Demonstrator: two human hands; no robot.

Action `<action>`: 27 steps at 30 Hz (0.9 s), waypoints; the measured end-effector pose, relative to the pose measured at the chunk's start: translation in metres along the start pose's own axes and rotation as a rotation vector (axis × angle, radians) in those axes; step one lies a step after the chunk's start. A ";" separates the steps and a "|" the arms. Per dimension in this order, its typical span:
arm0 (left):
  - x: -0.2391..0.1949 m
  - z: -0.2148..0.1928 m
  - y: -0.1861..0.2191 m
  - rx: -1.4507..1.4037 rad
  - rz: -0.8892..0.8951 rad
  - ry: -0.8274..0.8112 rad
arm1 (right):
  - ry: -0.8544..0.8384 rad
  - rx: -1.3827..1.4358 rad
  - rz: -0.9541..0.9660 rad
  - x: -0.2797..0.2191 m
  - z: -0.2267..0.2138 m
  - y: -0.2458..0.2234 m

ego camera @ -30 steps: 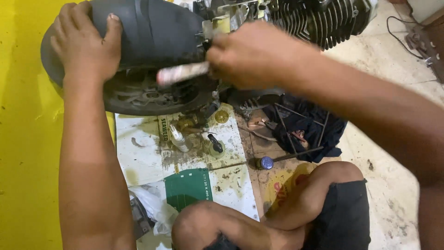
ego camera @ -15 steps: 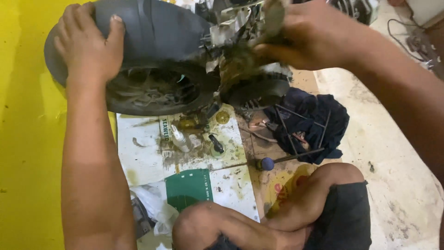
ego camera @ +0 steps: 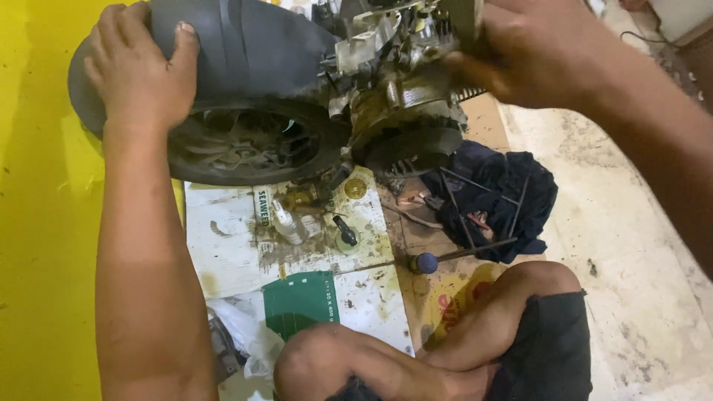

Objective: The person sits on the floor and cleans a motorcycle engine and rear wheel assembly. They use a spray bottle to apply liquid and a brush to scrub the engine casing and wheel area, then wipe the parts with a cloth.

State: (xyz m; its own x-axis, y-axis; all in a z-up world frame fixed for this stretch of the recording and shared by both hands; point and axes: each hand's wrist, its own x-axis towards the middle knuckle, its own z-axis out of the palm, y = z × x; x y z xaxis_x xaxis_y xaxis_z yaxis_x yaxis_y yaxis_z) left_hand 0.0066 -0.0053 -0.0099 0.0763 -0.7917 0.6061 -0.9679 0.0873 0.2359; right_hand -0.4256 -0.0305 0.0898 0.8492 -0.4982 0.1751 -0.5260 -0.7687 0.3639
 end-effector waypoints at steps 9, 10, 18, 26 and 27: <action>0.002 0.004 0.001 0.022 -0.048 0.004 | 0.287 0.496 0.022 0.011 0.017 -0.045; 0.004 0.004 0.002 0.023 -0.042 0.005 | 0.291 0.495 0.026 0.008 0.014 -0.039; 0.007 -0.004 0.012 -0.043 -0.158 -0.105 | 0.323 0.176 0.147 -0.032 0.020 0.009; 0.005 -0.003 0.005 -0.021 -0.110 -0.104 | 0.399 0.543 0.031 -0.008 0.034 -0.024; 0.005 0.000 0.003 -0.021 -0.085 -0.071 | 0.414 0.555 0.071 -0.015 0.031 -0.017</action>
State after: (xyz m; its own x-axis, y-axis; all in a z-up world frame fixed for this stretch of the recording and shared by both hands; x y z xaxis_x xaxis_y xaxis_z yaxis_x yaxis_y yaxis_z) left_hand 0.0042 -0.0090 -0.0061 0.1403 -0.8378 0.5277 -0.9533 0.0296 0.3005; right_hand -0.4306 -0.0221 0.0530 0.7021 -0.4457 0.5554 -0.4332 -0.8863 -0.1637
